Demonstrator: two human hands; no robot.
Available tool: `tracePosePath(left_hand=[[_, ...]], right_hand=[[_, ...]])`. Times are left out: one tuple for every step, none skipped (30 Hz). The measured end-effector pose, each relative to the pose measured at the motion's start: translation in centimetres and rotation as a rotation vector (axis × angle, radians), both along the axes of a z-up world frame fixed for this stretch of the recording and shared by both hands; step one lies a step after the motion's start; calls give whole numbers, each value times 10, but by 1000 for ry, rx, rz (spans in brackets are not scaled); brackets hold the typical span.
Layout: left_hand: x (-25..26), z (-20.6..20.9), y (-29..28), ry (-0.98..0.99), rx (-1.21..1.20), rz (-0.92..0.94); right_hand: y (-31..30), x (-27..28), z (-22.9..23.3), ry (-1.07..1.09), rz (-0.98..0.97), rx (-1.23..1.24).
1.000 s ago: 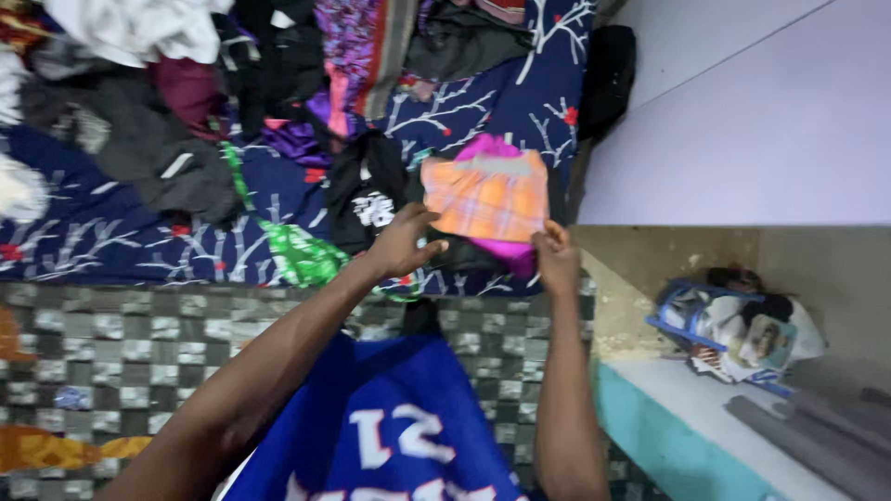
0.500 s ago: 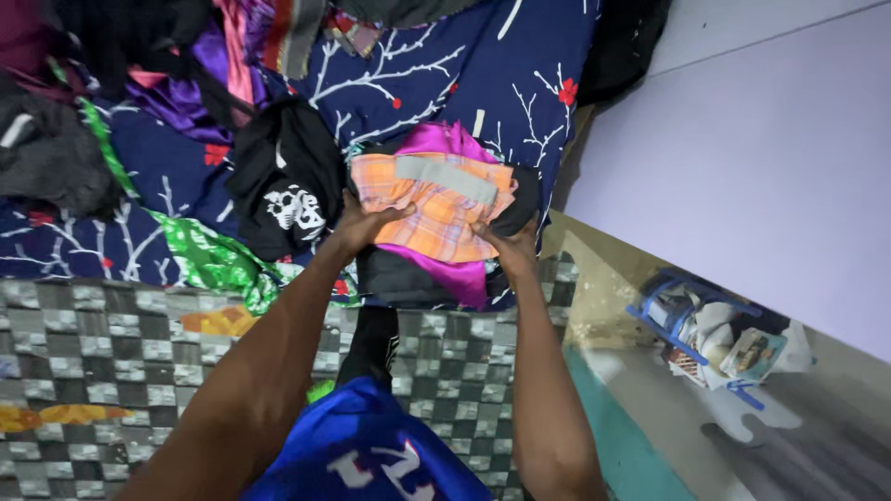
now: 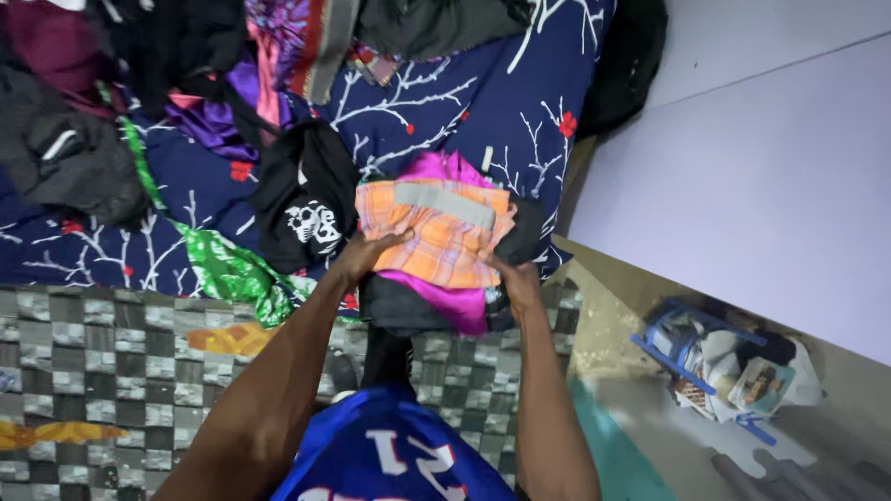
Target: The person picks up clothing items from a bed, folds them by hand, and places them into a closet shelf or hangs them using a hanger.
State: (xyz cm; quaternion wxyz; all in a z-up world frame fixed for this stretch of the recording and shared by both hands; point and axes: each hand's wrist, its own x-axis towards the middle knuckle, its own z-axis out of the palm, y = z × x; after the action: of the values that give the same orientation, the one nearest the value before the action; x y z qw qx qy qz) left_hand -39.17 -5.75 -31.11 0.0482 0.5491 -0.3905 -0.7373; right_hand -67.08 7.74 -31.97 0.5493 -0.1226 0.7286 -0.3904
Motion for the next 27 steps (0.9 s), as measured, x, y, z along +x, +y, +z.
tracePosePath(left_hand=[[7, 5, 8, -11, 78, 11], [16, 12, 18, -21, 156, 23], [20, 19, 27, -24, 226, 32], [26, 27, 40, 26, 228, 43], [33, 37, 54, 76, 228, 50], [41, 47, 67, 106, 297, 72], [51, 59, 81, 130, 366, 91], [51, 68, 98, 146, 334, 97], [54, 77, 112, 149, 297, 96], [57, 86, 127, 153, 260, 94], [57, 93, 138, 183, 251, 90], [55, 98, 150, 213, 243, 84], [52, 103, 163, 245, 243, 80], [49, 105, 168, 296, 284, 130], [46, 106, 180, 345, 343, 179], [45, 108, 192, 393, 402, 229], [38, 109, 198, 395, 304, 215], [30, 113, 204, 399, 206, 200], [20, 119, 214, 404, 117, 181], [13, 128, 221, 409, 158, 158], [7, 139, 228, 411, 203, 127], [1, 151, 236, 411, 247, 96], [-12, 165, 241, 442, 247, 85], [-25, 179, 247, 473, 249, 73], [-39, 191, 253, 500, 254, 62], [-55, 202, 257, 502, 271, 28], [-68, 210, 262, 500, 290, 1]], right_hand=[[14, 4, 3, 54, 4, 59], [28, 8, 2, 123, 9, 154], [42, 9, 0, 184, 14, 237], [58, 11, -2, 167, 11, 222], [79, 13, 0, 132, 11, 170], [101, 17, 5, 82, 16, 97], [120, 22, 11, 27, 20, 24], [136, 19, 22, -31, -8, 85], [153, 24, 36, -102, -44, 141], [173, 25, 53, -183, -62, 90], [185, 23, 66, -264, -79, 32], [196, 17, 77, -352, -140, 79], [211, 9, 87, -439, -195, 134], [218, -2, 92, -452, -206, 102], [232, -12, 98, -464, -223, 87], [245, -15, 102, -476, -240, 72], [256, -22, 108, -461, -238, 13], [268, -30, 116, -444, -235, -45], [284, -38, 127, -425, -241, -97], [295, -45, 137, -436, -229, -150], [309, -49, 147, -444, -225, -203], [323, -52, 160, -451, -219, -257], [335, -56, 174, -409, -246, -292], [347, -58, 189, -366, -273, -326], [360, -59, 204, -326, -301, -355], [370, -64, 219, -322, -322, -373], [378, -71, 233, -324, -336, -384]])
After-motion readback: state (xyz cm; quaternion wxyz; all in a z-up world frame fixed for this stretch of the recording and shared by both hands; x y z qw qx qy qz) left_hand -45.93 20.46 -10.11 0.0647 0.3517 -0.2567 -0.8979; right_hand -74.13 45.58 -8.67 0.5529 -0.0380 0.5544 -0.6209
